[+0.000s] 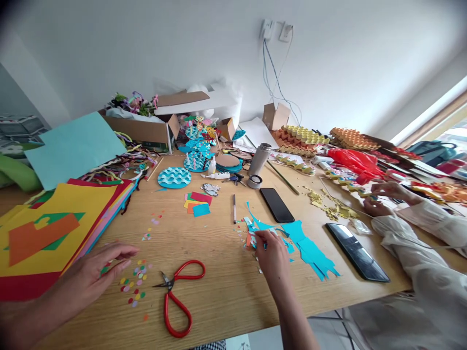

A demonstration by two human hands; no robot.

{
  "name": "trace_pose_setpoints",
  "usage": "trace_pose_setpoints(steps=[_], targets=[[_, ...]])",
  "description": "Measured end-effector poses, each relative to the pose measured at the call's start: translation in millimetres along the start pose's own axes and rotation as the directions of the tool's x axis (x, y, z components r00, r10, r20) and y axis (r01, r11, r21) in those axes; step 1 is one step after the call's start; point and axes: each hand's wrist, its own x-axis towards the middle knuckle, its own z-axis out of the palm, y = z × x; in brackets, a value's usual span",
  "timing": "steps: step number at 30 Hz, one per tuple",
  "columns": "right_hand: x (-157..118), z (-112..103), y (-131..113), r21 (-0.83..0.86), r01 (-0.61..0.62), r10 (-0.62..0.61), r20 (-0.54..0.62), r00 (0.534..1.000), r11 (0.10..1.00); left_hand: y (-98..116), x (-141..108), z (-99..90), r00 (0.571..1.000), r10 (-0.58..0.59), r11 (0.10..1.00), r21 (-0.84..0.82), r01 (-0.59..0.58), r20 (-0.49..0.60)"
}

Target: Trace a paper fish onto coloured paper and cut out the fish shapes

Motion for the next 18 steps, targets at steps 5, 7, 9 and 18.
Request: trace_pose_setpoints(steps=[5, 7, 9, 18], targets=[[-12.1, 10.8, -4.8, -0.199, 0.222, -0.257, -0.176, 0.950, 0.955, -14.6, -37.7, -6.1, 0.980, 0.143, 0.943, 0.320, -0.094, -0.135], [-30.4, 15.8, -25.1, -0.088, 0.338, -0.348, -0.165, 0.923, 0.937, -11.9, -51.6, -6.1, 0.981, 0.178, 0.894, 0.429, -0.128, -0.078], [-54.3, 20.4, -49.9, 0.066, 0.466, -0.463, -0.062, 0.884, 0.882, -3.9, -64.2, -3.8, 0.978, 0.203, 0.842, 0.502, -0.196, 0.041], [-110.9, 41.6, -99.4, 0.228, 0.643, -0.679, 0.166, 0.715, 0.732, 37.5, -83.2, 12.9, 0.885, 0.332, 0.752, 0.475, -0.457, 0.325]])
